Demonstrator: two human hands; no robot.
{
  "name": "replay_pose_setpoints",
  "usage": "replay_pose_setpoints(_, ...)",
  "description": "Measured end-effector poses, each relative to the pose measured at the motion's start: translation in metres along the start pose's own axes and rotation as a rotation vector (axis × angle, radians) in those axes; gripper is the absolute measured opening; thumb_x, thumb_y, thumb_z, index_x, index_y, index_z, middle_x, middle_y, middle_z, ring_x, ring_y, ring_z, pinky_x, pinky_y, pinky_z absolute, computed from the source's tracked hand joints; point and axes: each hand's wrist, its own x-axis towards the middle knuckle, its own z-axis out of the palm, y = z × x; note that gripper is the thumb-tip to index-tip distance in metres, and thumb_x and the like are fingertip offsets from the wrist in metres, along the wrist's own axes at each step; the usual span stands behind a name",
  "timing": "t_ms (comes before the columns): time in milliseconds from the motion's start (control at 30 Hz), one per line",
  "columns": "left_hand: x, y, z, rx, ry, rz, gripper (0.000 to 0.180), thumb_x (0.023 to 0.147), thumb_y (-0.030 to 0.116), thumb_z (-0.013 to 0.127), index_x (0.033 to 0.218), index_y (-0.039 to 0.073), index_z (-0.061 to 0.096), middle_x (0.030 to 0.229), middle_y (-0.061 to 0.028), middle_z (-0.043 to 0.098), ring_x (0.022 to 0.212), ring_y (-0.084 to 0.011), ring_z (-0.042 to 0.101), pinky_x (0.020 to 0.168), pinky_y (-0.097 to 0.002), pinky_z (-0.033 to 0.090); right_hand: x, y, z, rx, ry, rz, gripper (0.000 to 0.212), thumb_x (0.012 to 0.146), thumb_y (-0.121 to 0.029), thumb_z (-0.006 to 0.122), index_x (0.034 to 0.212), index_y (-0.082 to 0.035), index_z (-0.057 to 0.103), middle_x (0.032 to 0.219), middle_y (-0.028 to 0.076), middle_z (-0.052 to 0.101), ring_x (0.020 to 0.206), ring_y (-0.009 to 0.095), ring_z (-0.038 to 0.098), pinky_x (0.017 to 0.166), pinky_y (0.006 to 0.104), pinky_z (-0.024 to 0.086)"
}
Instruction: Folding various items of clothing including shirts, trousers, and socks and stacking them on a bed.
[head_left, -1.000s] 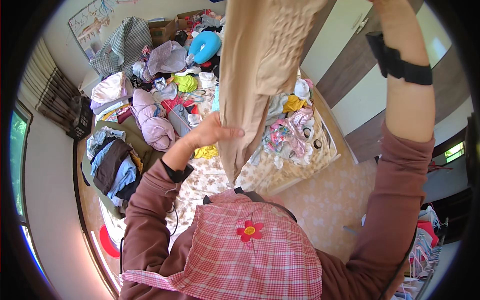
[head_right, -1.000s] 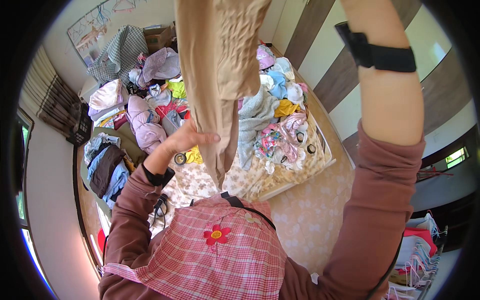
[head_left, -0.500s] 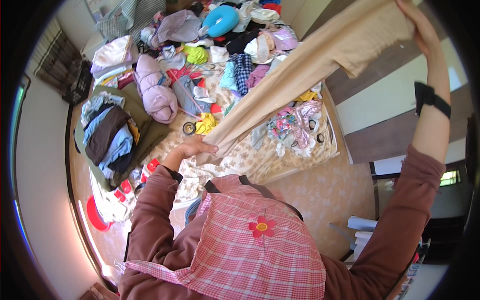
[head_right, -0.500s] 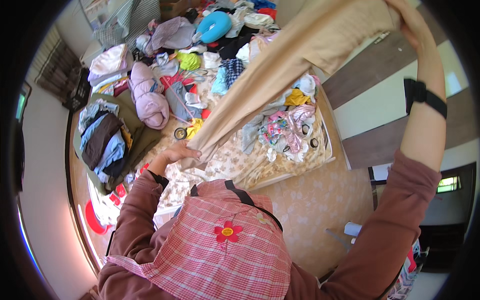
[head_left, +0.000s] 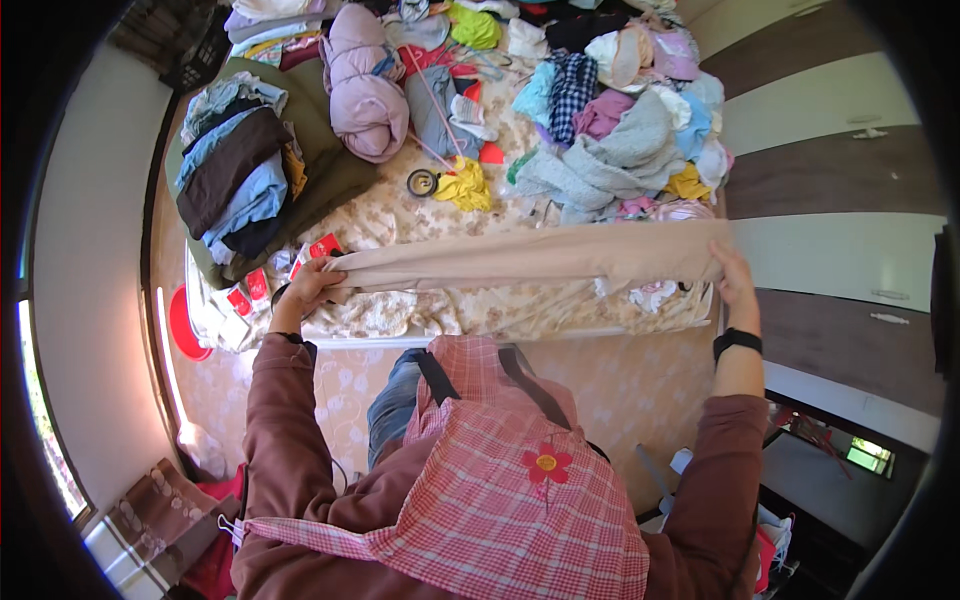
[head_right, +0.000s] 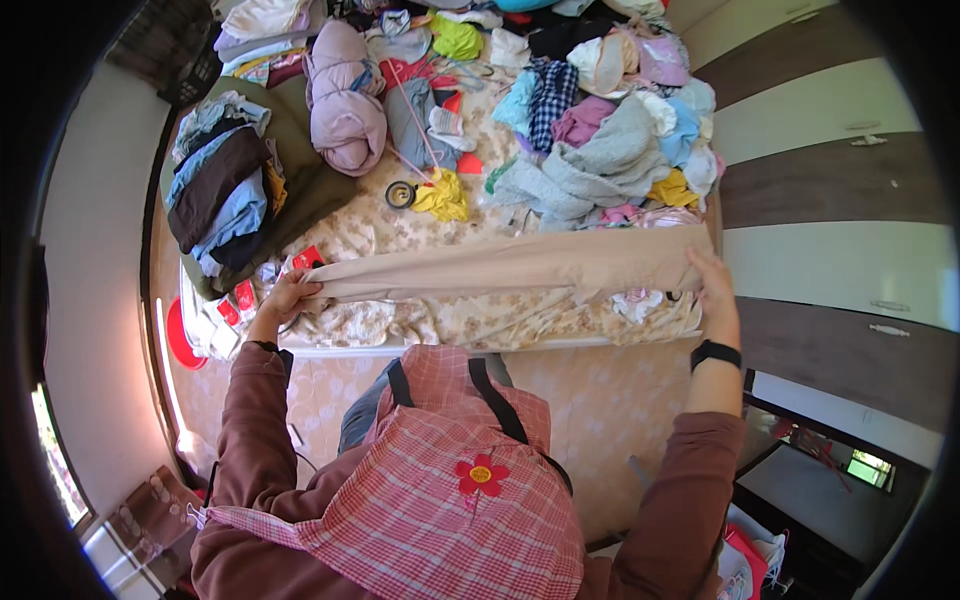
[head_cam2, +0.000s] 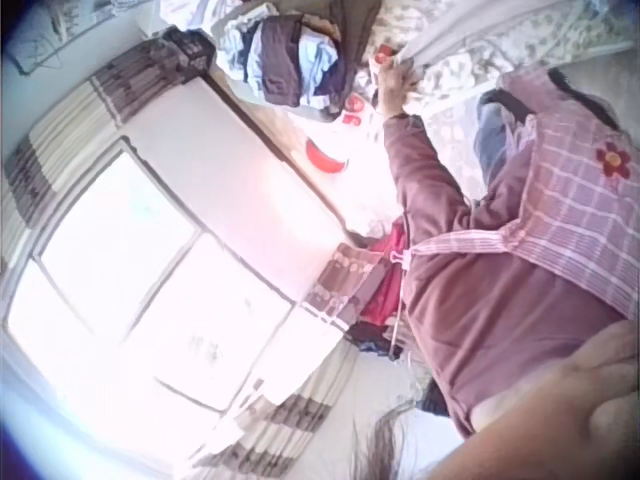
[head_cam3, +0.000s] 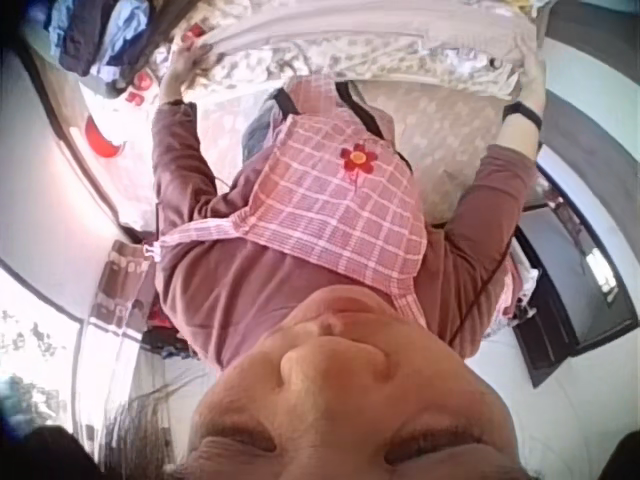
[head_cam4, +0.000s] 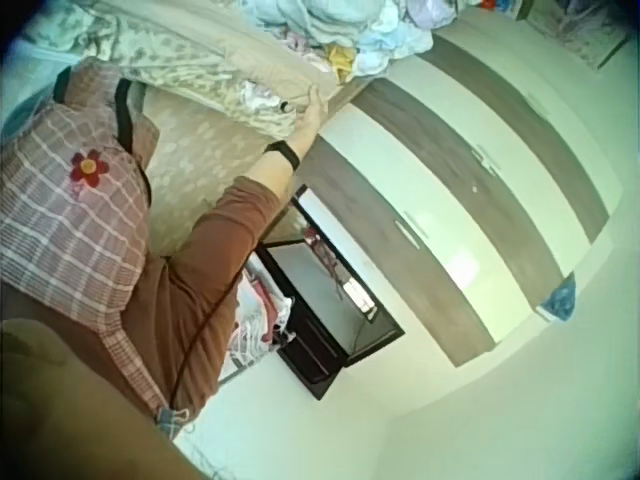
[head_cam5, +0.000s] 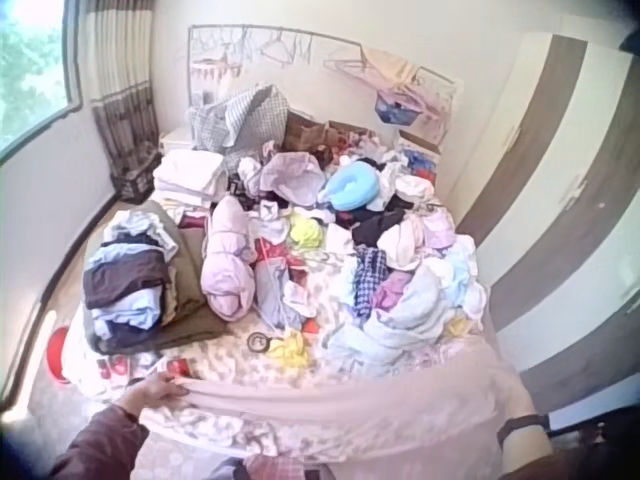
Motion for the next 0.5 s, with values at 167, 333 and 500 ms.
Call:
replay_pose_setpoints(167,0.021,-0.021,-0.011,0.745,0.566,0.213,0.038,0.065,0.016,0.077,0.098,0.005,0.065,0.089,-0.0127,0.066,0.075,-0.0217,0.063,0.071,-0.0337,0.05,0.034,0.129,0.04,0.019,-0.083,0.097,0.054,0.076,-0.024,0.075,0.119,0.002,0.055,0.112,0.009,0.062,0.097,0.019,0.059,0.08,0.0312,0.047)
replay_pose_setpoints(333,0.026,-0.015,0.025,0.976,0.829,0.291,0.03,0.068,0.016,0.068,0.096,0.006,0.064,0.085,-0.0165,0.066,0.079,-0.0282,0.065,0.073,-0.0376,0.05,0.027,0.198,0.108,0.111,-0.012,0.213,0.046,0.078,-0.018,0.073,0.117,0.001,0.057,0.103,0.007,0.064,0.089,0.017,0.061,0.077,0.0302,0.048)
replay_pose_setpoints(500,0.03,-0.009,0.147,0.901,0.712,0.458,0.025,0.068,0.02,0.071,0.088,0.008,0.062,0.078,-0.0153,0.064,0.073,-0.0299,0.062,0.067,-0.0363,0.049,0.021,0.235,0.108,0.184,0.061,0.29,0.045,0.078,-0.019,0.074,0.116,0.0,0.058,0.103,0.006,0.064,0.09,0.015,0.06,0.076,0.029,0.048)
